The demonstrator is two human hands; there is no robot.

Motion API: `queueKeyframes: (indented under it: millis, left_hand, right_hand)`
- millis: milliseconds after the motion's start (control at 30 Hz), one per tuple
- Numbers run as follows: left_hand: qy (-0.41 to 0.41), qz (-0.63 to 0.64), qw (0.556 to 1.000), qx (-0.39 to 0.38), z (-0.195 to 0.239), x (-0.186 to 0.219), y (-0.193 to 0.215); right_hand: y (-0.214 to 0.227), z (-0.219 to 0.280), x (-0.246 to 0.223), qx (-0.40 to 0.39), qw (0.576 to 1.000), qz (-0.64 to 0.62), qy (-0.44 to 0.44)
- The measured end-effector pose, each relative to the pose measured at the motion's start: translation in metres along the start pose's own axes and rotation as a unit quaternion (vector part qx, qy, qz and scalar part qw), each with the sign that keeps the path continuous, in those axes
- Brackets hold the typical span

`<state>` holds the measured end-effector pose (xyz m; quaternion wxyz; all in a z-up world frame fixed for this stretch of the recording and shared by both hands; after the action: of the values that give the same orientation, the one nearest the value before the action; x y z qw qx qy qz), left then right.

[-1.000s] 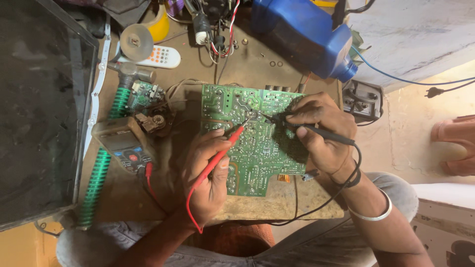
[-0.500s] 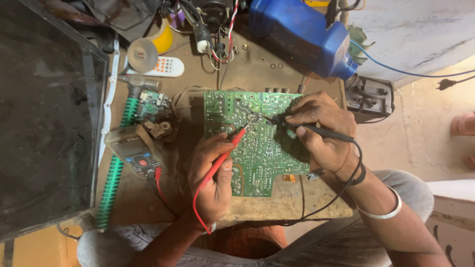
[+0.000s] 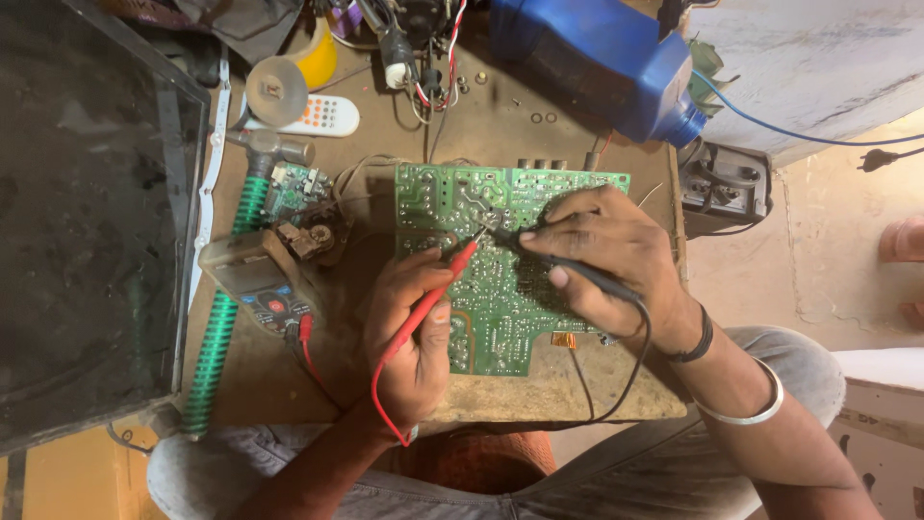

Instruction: The person uses a multimeter to test points on a green circuit board and then uses a soldering iron to reflow or repair solder joints. They handle a small component and continue testing and soldering across different areas of the board.

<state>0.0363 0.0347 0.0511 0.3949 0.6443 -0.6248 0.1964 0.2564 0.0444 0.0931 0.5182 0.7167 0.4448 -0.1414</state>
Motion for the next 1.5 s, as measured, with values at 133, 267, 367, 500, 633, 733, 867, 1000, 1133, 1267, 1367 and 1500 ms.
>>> queueKeyframes:
  millis: [133, 267, 367, 500, 633, 733, 867, 1000, 1133, 1267, 1367, 1500]
  left_hand:
    - [-0.007, -0.023, 1.000, -0.014, -0.002, 0.003, 0.000]
    - [-0.013, -0.026, 1.000, -0.010, -0.004, 0.005, 0.001]
    - [-0.014, -0.023, 0.999, -0.019, -0.005, 0.005, 0.002]
    - [-0.018, -0.025, 0.999, -0.013, -0.003, 0.005, 0.002]
    - [-0.021, -0.020, 1.000, -0.009, -0.004, 0.004, 0.001]
    - [-0.024, -0.025, 0.999, -0.007, -0.003, 0.004, 0.002]
    - [-0.028, -0.033, 0.999, -0.003, -0.004, 0.005, 0.001]
    - [-0.034, -0.045, 0.998, -0.008, -0.005, 0.007, 0.000]
    - [-0.032, -0.041, 0.999, -0.015, -0.004, 0.007, -0.001]
    - [-0.032, -0.048, 0.998, -0.015, -0.006, 0.007, -0.001]
    - [-0.038, -0.041, 0.998, -0.012, -0.005, 0.008, -0.001]
    - [-0.030, -0.044, 0.998, -0.025, -0.005, 0.008, 0.001]
  right_hand:
    - [0.002, -0.004, -0.002, 0.002, 1.000, 0.014, -0.027]
    - [0.002, -0.006, -0.004, 0.002, 0.999, 0.012, -0.033]
    - [0.002, -0.006, -0.005, 0.003, 0.999, 0.017, -0.030]
    - [0.002, -0.004, -0.006, 0.006, 0.999, 0.026, -0.027]
    - [0.003, -0.005, -0.006, 0.008, 1.000, 0.019, -0.023]
    - [0.003, -0.005, -0.008, 0.016, 1.000, 0.024, -0.012]
    - [0.001, -0.008, -0.011, 0.000, 0.999, 0.051, 0.008]
    - [-0.002, -0.008, -0.013, -0.019, 0.998, 0.055, -0.005]
    - [-0.003, -0.010, -0.016, -0.028, 0.997, 0.070, 0.010]
    - [-0.002, -0.011, -0.017, -0.028, 0.997, 0.074, 0.013]
    - [-0.003, -0.009, -0.017, -0.034, 0.997, 0.071, 0.005]
    - [-0.003, -0.009, -0.016, -0.037, 0.996, 0.077, -0.004]
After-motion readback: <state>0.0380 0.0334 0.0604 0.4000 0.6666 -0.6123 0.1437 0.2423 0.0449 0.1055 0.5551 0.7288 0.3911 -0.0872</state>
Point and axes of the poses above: each hand's wrist, its own z-axis away from the middle knuckle, its own y-axis out of the back of the hand, x = y × z, the point moved 6 cm from there along -z, towards the middle knuckle, and after that the axes turned 8 degrees about -y, right-handed, at the moved point
